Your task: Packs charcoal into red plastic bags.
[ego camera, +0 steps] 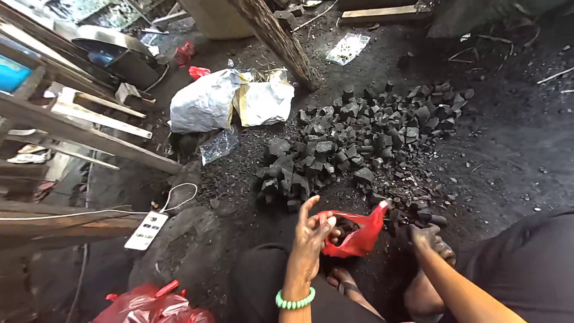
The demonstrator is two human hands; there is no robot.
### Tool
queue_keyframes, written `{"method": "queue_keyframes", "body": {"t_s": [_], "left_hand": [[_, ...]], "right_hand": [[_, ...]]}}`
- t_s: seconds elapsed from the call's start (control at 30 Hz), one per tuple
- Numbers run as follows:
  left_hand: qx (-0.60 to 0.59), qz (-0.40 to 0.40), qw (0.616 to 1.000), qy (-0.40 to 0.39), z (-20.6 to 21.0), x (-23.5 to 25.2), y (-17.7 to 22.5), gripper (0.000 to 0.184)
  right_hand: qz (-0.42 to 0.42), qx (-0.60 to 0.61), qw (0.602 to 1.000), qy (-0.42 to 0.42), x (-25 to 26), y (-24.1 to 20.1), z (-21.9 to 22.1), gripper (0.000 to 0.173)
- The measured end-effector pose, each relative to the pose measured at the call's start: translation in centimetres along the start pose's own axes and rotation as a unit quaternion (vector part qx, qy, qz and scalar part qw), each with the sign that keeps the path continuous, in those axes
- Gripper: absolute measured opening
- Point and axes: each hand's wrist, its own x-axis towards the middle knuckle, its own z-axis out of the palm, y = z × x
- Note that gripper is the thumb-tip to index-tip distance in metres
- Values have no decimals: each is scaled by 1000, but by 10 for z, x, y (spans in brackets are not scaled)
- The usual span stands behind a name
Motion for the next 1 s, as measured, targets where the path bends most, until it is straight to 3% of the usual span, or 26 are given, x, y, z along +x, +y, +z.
{"method": "queue_keyframes", "body": {"t_s": [0.13, 0.23, 0.37, 0.43, 0.53, 0.63, 0.77, 0.87, 1.0], "left_hand": [[-16, 43, 999, 2, -27, 10, -23, 74], [-84, 80, 993, 21, -45, 18, -38, 78], [-166, 123, 978, 24, -52, 28, -45, 86], [-193, 132, 972, 16, -52, 30, -45, 87], [-219, 138, 966, 21, -51, 31, -46, 82], [-212, 116, 970, 34, -47, 34, -47, 84], [-186, 92, 978, 6, -43, 37, -51, 86], [-184, 87, 979, -10, -41, 38, -52, 87], [-170, 90, 981, -15, -41, 38, -51, 83]], "right_hand": [[-54, 21, 998, 17, -6, -18, 14, 74], [-149, 36, 988, 18, 3, -33, 24, 78], [-255, -103, 961, 36, 24, -59, 35, 84], [-271, -184, 945, 25, 33, -71, 39, 78], [-352, -198, 915, 25, 42, -84, 46, 58], [-460, -246, 853, 18, 41, -97, 48, 55], [-640, -341, 681, -98, 34, -105, 71, 32], [-587, -505, 588, -234, 22, -128, 96, 37], [-567, -547, 562, -251, 36, -140, 102, 33]]}}
